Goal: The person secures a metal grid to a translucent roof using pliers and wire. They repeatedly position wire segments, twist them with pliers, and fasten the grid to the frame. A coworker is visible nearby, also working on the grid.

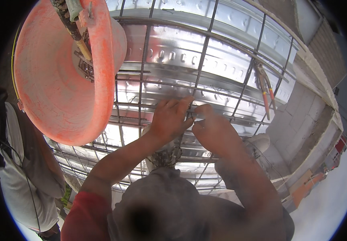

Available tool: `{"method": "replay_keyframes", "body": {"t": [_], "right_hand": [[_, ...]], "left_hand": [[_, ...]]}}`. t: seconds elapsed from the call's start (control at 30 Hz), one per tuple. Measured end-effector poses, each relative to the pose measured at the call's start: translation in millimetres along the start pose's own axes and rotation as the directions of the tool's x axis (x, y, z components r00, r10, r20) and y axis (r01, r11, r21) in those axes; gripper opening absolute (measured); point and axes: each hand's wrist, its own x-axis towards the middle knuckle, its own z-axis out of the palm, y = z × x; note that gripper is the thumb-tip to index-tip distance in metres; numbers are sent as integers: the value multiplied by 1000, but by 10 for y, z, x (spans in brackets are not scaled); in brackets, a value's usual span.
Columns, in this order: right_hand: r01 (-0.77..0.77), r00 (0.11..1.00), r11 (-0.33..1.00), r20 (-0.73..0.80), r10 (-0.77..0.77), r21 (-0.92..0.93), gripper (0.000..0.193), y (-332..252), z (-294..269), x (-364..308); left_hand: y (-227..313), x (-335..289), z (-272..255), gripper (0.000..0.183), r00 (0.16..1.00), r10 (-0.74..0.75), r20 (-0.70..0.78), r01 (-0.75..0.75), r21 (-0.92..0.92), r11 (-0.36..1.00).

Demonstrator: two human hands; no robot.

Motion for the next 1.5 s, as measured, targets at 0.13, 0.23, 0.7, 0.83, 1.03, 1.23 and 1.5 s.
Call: {"method": "replay_keyframes", "body": {"t": [0.13, 0.23, 0.7, 0.83, 1.03, 1.23, 1.5], "right_hand": [[40, 976, 996, 208, -57, 85, 34, 12, -503, 191], [313, 946, 944, -48, -319, -102, 30, -93, -688, 221], [830, 486, 367, 222, -845, -420, 21, -578, -355, -625], [627, 773, 720, 123, -623, -296, 18, -167, -172, -348], [319, 928, 942, -235, -289, 102, 23, 232, 110, 349], [197, 975, 932, -159, -154, 304, 24, 281, 237, 536], [358, 904, 932, -267, -333, 51, 12, 409, 321, 618]], "left_hand": [[-16, 24, 11, 53, 1000, 0, -17, -1, -59, 998], [-48, 72, -33, 48, 995, -52, 84, 67, -177, 982], [-125, 166, -301, 37, 971, -27, 238, 95, -279, 955], [-150, 302, -354, 23, 936, 0, 352, 79, -209, 975], [-217, 364, -422, 17, 928, 32, 371, 50, -208, 977], [-250, 311, -339, 17, 936, -110, 334, 242, -386, 890], [-231, 228, -305, 22, 930, -225, 290, 354, -541, 763]]}}
